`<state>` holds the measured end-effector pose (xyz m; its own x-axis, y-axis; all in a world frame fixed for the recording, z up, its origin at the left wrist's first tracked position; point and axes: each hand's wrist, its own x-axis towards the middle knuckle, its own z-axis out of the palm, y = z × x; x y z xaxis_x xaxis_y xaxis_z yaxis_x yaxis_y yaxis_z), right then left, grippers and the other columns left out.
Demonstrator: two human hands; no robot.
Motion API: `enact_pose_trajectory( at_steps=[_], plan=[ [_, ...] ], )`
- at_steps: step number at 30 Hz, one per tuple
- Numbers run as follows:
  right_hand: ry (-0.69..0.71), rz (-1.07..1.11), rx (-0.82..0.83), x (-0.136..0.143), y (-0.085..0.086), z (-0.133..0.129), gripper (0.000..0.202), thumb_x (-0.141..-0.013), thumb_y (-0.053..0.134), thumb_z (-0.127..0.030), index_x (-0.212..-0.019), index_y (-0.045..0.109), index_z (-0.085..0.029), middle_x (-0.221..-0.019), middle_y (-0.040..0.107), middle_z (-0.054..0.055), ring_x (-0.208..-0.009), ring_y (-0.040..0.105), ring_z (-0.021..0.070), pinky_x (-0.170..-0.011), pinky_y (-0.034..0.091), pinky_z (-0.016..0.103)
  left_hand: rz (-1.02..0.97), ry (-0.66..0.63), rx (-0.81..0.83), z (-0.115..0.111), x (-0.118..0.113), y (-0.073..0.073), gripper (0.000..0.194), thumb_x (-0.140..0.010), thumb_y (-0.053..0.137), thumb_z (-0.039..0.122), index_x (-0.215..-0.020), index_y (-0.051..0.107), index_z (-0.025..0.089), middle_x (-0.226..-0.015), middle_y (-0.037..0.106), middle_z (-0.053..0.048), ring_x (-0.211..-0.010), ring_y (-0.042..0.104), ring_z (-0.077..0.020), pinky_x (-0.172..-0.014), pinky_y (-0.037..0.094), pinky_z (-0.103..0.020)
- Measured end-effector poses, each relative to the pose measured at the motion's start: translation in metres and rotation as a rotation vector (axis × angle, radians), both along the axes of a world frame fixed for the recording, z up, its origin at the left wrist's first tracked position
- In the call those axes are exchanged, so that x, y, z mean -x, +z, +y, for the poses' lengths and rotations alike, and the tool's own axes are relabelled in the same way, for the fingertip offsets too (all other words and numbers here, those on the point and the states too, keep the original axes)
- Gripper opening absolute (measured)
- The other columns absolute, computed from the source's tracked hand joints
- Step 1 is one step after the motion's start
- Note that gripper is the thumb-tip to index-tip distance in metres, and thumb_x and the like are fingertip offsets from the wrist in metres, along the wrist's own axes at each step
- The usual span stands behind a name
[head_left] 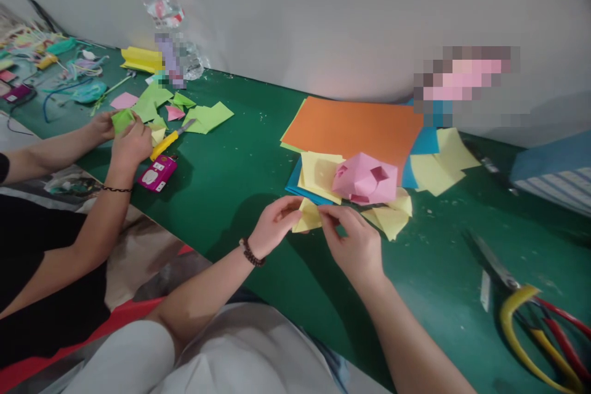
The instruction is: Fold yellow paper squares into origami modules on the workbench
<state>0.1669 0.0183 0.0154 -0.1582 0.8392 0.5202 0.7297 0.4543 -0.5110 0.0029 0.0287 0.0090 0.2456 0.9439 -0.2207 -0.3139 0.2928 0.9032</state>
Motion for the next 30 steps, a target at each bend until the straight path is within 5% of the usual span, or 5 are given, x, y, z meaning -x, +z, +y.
enact_pose_trajectory(
  at_steps=[13,22,30],
  plan=[
    [0.062,-0.047,-0.048,0.0006,-0.0009,0.0016,0.02,-0.087,0.056,-0.019,-0.102,0.068,-0.024,-0.1,0.071,0.007,-0.091,0.069,0.0202,-0.082,0.058,0.036,0.054,0.104,-0.054,0.0019,0.0001,-0.0058,0.03,-0.075,0.071,0.034,-0.099,0.066,0.017,-0.1,0.07,-0.008,-0.095,0.064,-0.0215,-0.085,0.049,-0.033],
    [0.026,-0.138,-0.105,-0.0007,-0.0038,0.003,0.018,-0.086,0.059,-0.02,-0.101,0.068,-0.024,-0.1,0.07,0.007,-0.088,0.068,0.0205,-0.078,0.058,0.034,-0.094,0.12,0.092,0.0032,-0.0017,-0.0045,0.032,-0.071,0.07,0.032,-0.098,0.063,0.016,-0.104,0.068,-0.009,-0.093,0.065,-0.0227,-0.078,0.053,-0.034],
    [0.129,-0.109,-0.087,0.0051,-0.0071,0.0005,0.011,-0.085,0.06,-0.019,-0.092,0.069,-0.022,-0.091,0.069,0.007,-0.081,0.067,0.018,-0.074,0.057,0.031,0.178,0.17,-0.105,0.0043,-0.0009,-0.0072,0.023,-0.071,0.064,0.014,-0.094,0.064,0.016,-0.096,0.068,-0.006,-0.086,0.065,-0.0184,-0.077,0.054,-0.03]
  ],
)
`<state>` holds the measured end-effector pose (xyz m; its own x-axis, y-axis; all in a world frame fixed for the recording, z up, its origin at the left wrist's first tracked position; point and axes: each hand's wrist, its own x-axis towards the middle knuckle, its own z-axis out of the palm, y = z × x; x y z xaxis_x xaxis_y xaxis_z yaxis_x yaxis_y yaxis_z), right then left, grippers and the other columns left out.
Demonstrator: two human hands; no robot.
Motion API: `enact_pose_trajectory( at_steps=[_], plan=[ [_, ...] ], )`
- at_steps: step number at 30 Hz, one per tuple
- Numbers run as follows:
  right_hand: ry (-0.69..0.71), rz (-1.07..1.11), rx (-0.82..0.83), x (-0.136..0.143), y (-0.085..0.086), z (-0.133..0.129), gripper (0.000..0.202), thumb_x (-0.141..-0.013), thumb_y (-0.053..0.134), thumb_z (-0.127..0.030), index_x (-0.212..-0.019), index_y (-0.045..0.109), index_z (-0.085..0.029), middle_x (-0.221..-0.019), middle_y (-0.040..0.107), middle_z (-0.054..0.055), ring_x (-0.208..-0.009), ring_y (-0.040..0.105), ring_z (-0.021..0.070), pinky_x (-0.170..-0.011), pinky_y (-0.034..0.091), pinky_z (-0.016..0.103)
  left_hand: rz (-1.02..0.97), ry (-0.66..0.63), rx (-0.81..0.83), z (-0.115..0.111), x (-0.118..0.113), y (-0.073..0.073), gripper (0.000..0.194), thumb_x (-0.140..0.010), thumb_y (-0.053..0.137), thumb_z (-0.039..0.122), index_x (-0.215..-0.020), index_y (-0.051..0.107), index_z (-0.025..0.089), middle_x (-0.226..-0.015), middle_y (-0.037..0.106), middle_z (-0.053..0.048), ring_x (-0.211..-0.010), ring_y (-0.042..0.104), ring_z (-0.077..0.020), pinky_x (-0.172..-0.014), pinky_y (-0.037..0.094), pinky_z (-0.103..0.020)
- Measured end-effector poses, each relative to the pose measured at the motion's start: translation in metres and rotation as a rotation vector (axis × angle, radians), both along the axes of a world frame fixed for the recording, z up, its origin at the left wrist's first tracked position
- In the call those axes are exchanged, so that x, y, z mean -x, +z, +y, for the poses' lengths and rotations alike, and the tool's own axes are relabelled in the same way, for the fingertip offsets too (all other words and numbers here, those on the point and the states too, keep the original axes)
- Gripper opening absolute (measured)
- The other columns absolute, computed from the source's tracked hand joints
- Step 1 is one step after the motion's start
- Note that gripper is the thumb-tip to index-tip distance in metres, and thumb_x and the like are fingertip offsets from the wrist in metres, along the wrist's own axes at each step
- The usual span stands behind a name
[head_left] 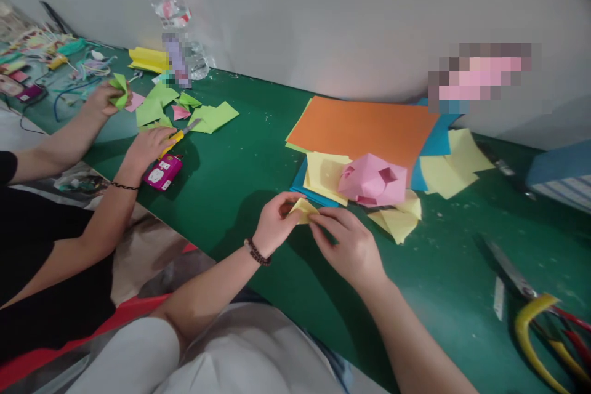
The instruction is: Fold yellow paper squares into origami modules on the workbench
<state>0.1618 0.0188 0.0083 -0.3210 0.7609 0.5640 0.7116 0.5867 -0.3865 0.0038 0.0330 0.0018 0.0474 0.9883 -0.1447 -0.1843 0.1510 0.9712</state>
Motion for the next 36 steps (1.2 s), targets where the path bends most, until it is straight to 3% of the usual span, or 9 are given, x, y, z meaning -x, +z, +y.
enact_pose_trajectory(
  at_steps=[7,12,16,26,36],
  plan=[
    [0.021,-0.001,-0.057,0.002,0.0,-0.001,0.007,-0.086,0.062,-0.018,-0.088,0.068,-0.018,-0.085,0.068,0.006,-0.076,0.066,0.0155,-0.072,0.057,0.028,0.09,-0.004,-0.019,0.003,0.001,-0.006,0.024,-0.07,0.063,0.008,-0.093,0.064,0.014,-0.096,0.069,-0.008,-0.086,0.067,-0.0184,-0.076,0.055,-0.03],
    [-0.002,-0.027,-0.125,0.002,-0.001,0.0,0.008,-0.084,0.064,-0.017,-0.092,0.068,-0.017,-0.088,0.069,0.005,-0.078,0.066,0.0153,-0.075,0.055,0.027,-0.059,-0.035,0.154,0.001,-0.002,-0.009,0.024,-0.073,0.068,0.025,-0.094,0.061,0.014,-0.086,0.068,-0.005,-0.076,0.066,-0.0178,-0.067,0.058,-0.032],
    [-0.058,-0.135,-0.208,0.002,-0.001,0.002,0.011,-0.082,0.066,-0.018,-0.093,0.067,-0.014,-0.097,0.07,0.009,-0.08,0.065,0.018,-0.075,0.054,0.029,-0.086,-0.073,0.128,-0.001,-0.003,-0.008,0.034,-0.068,0.075,0.032,-0.092,0.061,0.013,-0.081,0.066,-0.004,-0.069,0.064,-0.0154,-0.064,0.058,-0.03],
    [-0.083,-0.189,-0.207,-0.003,0.0,0.005,0.016,-0.081,0.067,-0.021,-0.094,0.066,-0.013,-0.106,0.066,0.014,-0.093,0.062,0.0246,-0.086,0.052,0.037,-0.259,-0.124,0.201,-0.001,-0.005,-0.003,0.045,-0.062,0.082,0.036,-0.095,0.063,0.011,-0.094,0.068,-0.01,-0.087,0.065,-0.0216,-0.075,0.056,-0.034],
    [-0.066,-0.165,-0.198,-0.003,0.001,0.006,0.016,-0.078,0.069,-0.019,-0.092,0.065,-0.013,-0.106,0.066,0.015,-0.095,0.062,0.0268,-0.085,0.053,0.04,-0.294,-0.182,0.241,-0.002,-0.001,0.001,0.057,-0.062,0.083,0.045,-0.102,0.061,0.012,-0.102,0.066,-0.012,-0.087,0.066,-0.0208,-0.068,0.056,-0.03]
  ],
)
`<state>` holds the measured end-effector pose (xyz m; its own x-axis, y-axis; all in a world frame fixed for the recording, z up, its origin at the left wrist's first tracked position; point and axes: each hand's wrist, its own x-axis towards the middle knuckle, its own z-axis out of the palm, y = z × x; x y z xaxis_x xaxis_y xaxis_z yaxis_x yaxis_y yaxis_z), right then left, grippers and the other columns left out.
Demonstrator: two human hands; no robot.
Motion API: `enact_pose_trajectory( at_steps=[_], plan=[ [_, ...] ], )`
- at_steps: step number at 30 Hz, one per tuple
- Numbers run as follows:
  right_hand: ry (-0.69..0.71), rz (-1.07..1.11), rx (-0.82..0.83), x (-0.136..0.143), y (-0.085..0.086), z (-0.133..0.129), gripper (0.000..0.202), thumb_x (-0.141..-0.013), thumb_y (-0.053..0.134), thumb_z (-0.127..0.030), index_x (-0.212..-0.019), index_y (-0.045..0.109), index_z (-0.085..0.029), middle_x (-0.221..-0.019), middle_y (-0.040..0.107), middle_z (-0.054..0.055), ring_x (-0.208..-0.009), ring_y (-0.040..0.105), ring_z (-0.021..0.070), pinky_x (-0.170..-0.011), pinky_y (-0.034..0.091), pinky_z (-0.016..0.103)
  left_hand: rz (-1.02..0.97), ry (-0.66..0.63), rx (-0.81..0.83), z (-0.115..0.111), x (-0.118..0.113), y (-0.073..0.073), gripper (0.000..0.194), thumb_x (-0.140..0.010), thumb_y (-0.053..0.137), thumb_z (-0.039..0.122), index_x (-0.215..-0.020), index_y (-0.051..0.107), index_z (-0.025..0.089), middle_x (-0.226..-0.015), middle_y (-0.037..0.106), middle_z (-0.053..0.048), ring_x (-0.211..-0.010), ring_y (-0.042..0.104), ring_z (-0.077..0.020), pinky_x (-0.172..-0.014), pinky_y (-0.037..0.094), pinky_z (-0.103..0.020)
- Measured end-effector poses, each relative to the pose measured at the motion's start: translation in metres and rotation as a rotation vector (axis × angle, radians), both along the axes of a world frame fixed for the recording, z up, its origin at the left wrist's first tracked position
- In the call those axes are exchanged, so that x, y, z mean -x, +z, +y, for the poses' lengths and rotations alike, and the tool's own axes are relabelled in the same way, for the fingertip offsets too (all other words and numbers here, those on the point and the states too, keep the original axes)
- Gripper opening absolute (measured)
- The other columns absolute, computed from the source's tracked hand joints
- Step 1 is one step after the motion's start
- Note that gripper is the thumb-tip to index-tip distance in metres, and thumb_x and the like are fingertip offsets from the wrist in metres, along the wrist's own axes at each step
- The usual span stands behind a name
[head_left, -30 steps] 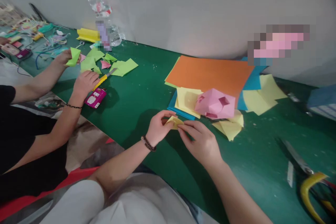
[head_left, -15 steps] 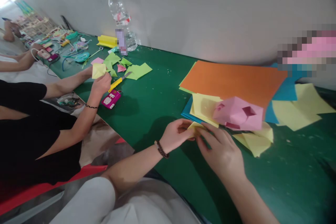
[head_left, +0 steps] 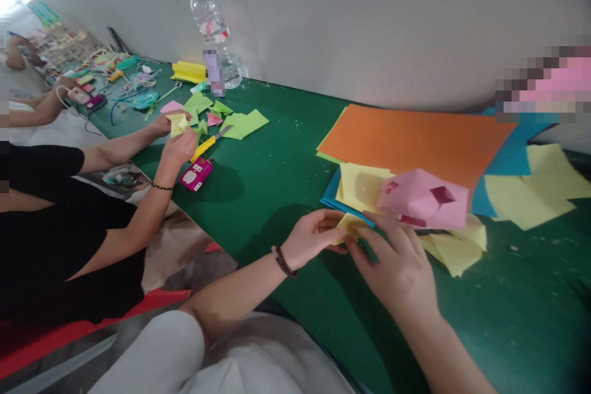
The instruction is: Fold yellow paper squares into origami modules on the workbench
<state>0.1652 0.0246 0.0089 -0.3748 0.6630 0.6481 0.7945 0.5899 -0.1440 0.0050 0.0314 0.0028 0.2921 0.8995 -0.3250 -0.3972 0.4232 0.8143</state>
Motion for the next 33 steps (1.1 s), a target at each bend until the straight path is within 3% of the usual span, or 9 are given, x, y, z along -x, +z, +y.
enact_pose_trajectory(
  at_steps=[25,33],
  plan=[
    [-0.004,0.036,0.026,-0.0016,-0.0003,-0.0003,0.017,-0.08,0.066,-0.019,-0.096,0.062,-0.018,-0.106,0.067,0.012,-0.095,0.064,0.026,-0.087,0.054,0.042,0.038,0.018,-0.022,-0.0005,-0.0002,0.0014,0.059,-0.062,0.083,0.046,-0.104,0.059,0.011,-0.105,0.066,-0.013,-0.09,0.064,-0.0229,-0.067,0.057,-0.032],
    [-0.08,0.106,0.077,-0.0004,-0.0015,-0.0005,0.021,-0.081,0.067,-0.027,-0.096,0.056,-0.019,-0.108,0.065,0.012,-0.099,0.063,0.0268,-0.085,0.054,0.042,-0.089,0.064,0.074,0.0015,-0.0022,-0.0018,0.059,-0.058,0.087,0.036,-0.104,0.059,0.013,-0.101,0.068,-0.01,-0.089,0.067,-0.02,-0.076,0.053,-0.03]
  ],
)
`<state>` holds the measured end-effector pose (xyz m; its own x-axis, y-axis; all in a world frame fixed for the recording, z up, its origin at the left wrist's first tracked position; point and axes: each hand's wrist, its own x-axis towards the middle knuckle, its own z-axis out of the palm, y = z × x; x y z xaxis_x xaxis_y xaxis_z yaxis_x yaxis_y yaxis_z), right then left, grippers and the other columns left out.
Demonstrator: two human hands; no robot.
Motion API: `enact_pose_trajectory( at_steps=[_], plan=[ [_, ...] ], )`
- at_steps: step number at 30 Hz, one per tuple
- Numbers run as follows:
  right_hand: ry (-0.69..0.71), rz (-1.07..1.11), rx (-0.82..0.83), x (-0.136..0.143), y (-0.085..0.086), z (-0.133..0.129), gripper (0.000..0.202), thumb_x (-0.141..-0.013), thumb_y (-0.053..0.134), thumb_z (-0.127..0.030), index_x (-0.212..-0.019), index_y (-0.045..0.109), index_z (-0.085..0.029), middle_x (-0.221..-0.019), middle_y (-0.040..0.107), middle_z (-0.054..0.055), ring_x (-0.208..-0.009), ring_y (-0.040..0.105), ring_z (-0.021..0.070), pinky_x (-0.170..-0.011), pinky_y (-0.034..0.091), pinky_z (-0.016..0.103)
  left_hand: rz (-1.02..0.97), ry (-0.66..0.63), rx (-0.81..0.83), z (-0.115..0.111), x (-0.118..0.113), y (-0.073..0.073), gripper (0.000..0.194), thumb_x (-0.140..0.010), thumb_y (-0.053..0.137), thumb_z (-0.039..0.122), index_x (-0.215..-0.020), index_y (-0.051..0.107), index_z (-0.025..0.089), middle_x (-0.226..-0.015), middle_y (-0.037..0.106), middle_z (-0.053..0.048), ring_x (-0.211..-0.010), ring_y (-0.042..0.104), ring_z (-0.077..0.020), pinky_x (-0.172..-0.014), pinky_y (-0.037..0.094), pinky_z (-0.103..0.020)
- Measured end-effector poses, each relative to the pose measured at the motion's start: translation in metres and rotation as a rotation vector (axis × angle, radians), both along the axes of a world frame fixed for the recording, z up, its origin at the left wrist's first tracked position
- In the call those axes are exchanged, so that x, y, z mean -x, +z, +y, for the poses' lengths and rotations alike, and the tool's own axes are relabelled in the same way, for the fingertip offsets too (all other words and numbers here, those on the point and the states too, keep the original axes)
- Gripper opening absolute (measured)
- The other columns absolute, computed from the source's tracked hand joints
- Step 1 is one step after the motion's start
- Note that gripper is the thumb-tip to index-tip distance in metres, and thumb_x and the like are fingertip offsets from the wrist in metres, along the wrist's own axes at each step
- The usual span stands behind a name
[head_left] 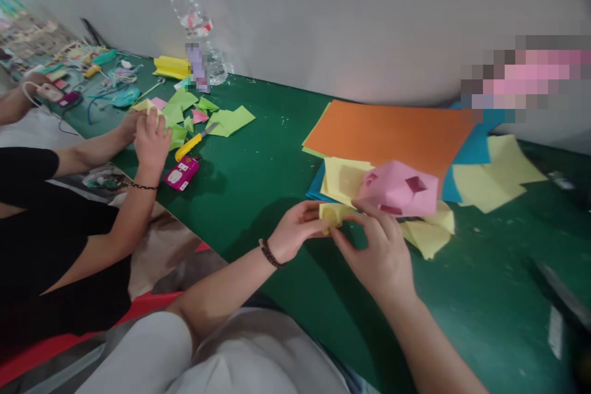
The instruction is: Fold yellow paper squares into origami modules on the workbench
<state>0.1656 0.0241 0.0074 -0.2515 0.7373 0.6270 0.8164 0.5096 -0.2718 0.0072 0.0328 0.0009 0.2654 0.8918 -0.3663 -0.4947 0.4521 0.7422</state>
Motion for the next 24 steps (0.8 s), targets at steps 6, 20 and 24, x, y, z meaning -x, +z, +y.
enact_pose_trajectory(
  at_steps=[6,20,24],
  plan=[
    [-0.074,0.0,0.077,0.002,-0.003,-0.002,0.025,-0.081,0.065,-0.03,-0.1,0.054,-0.019,-0.111,0.064,0.014,-0.103,0.061,0.0281,-0.086,0.054,0.043,0.022,-0.001,-0.03,0.001,0.0,0.001,0.056,-0.057,0.088,0.028,-0.104,0.06,0.014,-0.101,0.068,-0.01,-0.094,0.065,-0.0214,-0.084,0.051,-0.035],
    [-0.051,-0.254,-0.14,0.009,0.02,0.011,0.017,-0.085,0.053,-0.019,-0.101,0.053,-0.017,-0.114,0.064,0.016,-0.09,0.067,0.0228,-0.07,0.053,0.031,-0.037,0.104,-0.032,0.001,-0.003,-0.002,0.047,-0.063,0.085,0.031,-0.094,0.055,0.013,-0.092,0.067,-0.006,-0.085,0.067,-0.0179,-0.086,0.054,-0.039],
    [0.043,-0.287,-0.197,0.005,0.022,0.019,0.018,-0.086,0.058,-0.019,-0.103,0.053,-0.017,-0.093,0.072,0.007,-0.073,0.068,0.0164,-0.063,0.05,0.026,-0.102,0.117,0.021,0.004,-0.001,-0.002,0.047,-0.062,0.086,0.029,-0.092,0.054,0.012,-0.089,0.067,-0.005,-0.076,0.068,-0.0157,-0.082,0.055,-0.037]
  ],
)
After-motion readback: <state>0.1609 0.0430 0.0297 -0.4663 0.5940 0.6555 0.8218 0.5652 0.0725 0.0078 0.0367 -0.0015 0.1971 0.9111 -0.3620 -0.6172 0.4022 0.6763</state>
